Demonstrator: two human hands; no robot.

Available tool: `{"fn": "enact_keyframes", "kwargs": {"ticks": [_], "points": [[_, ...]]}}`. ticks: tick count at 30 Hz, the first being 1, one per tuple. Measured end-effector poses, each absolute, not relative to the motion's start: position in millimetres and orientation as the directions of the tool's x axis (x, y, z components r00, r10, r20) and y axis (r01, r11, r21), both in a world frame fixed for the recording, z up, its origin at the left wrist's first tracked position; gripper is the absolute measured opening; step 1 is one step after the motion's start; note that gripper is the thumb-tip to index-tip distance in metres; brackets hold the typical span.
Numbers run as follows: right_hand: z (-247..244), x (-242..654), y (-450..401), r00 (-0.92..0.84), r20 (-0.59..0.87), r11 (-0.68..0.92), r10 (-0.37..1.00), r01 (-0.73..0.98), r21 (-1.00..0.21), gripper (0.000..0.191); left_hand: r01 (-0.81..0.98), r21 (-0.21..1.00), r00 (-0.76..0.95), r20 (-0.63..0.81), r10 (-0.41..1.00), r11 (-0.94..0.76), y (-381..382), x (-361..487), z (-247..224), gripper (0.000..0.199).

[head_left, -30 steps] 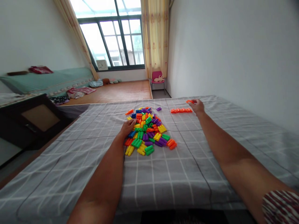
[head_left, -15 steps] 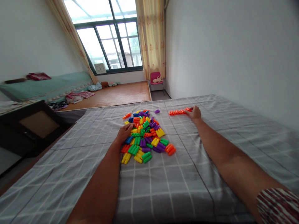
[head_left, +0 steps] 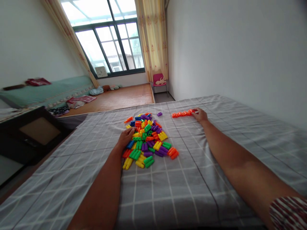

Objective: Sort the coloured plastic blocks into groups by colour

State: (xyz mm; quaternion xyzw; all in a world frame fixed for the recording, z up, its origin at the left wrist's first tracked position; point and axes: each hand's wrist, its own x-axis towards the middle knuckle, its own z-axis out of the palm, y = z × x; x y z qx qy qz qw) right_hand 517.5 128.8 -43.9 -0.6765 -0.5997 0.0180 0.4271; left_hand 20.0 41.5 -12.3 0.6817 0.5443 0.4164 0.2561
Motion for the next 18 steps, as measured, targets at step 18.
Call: {"fn": "enact_keyframes", "kwargs": {"ticks": [18], "points": [[-19.8,453.4,113.4,-0.139,0.431,0.388,0.891,0.726,-0.567,0.026,0.500,0.824,0.076,0.265,0.961,-0.266,38.8,20.2,-12.4,0.056]]}}
